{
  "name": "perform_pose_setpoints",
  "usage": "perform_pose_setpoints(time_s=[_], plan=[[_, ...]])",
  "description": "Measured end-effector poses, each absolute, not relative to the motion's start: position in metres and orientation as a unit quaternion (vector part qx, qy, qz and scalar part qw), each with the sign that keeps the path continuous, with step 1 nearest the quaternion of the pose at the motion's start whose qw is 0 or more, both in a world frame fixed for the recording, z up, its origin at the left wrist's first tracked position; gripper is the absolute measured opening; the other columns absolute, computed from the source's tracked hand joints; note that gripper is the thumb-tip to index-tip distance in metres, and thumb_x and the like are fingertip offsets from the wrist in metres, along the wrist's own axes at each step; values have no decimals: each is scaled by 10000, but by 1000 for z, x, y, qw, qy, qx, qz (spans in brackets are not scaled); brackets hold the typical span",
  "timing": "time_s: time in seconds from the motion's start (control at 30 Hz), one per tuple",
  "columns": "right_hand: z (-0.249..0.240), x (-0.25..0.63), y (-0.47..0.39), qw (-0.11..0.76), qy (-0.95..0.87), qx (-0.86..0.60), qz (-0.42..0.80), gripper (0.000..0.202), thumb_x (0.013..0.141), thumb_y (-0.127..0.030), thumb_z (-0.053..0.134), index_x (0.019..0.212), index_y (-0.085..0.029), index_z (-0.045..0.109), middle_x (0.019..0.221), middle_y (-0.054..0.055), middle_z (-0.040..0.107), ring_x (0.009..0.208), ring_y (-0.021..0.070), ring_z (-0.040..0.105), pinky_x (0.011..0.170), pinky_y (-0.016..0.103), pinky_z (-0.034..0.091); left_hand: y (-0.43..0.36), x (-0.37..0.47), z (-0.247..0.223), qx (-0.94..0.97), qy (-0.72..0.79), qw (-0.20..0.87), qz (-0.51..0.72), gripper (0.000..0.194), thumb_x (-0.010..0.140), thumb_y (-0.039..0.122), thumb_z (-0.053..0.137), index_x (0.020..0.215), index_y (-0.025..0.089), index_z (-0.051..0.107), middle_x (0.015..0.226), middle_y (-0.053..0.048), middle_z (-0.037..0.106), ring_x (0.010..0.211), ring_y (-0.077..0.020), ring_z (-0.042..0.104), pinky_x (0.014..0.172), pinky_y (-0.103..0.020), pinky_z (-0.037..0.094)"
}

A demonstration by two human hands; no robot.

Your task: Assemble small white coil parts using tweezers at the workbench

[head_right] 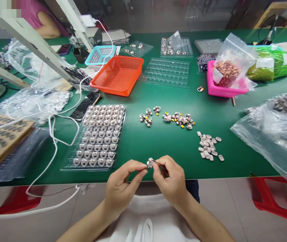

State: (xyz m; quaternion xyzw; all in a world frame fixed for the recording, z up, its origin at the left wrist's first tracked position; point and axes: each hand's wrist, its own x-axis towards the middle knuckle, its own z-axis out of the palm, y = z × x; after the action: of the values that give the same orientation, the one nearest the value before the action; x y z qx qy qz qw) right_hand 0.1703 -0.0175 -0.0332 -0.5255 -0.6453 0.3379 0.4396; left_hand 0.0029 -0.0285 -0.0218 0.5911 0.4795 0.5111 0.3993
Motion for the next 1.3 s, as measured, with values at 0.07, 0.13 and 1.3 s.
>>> perform_pose_setpoints(time_s=[0.07, 0.13, 1.3], plan=[[-34, 171, -17, 465, -634, -510, 350, 86, 922, -151, 577, 855, -198, 602, 791, 9, 627, 646, 115, 571, 556, 207, 445, -33, 5, -19, 552, 485, 472, 487, 97, 876, 134, 670, 935, 175, 736, 883, -56, 763, 819, -161, 695, 761, -254, 540], [-35, 173, -16, 484, -619, -491, 377, 96, 927, -144, 574, 863, -199, 620, 818, 14, 630, 677, 118, 585, 564, 205, 453, -35, 8, -18, 455, 498, 575, 463, 59, 890, 205, 676, 899, 169, 722, 859, -56, 767, 805, -162, 704, 757, -257, 547], [-20, 183, -5, 337, -669, -454, 483, 102, 907, -180, 597, 924, -217, 690, 762, -2, 640, 619, 120, 530, 537, 222, 412, -4, -14, -10, 508, 483, 587, 406, 110, 831, 228, 736, 914, 176, 785, 887, -81, 731, 832, -205, 676, 783, -310, 544]])
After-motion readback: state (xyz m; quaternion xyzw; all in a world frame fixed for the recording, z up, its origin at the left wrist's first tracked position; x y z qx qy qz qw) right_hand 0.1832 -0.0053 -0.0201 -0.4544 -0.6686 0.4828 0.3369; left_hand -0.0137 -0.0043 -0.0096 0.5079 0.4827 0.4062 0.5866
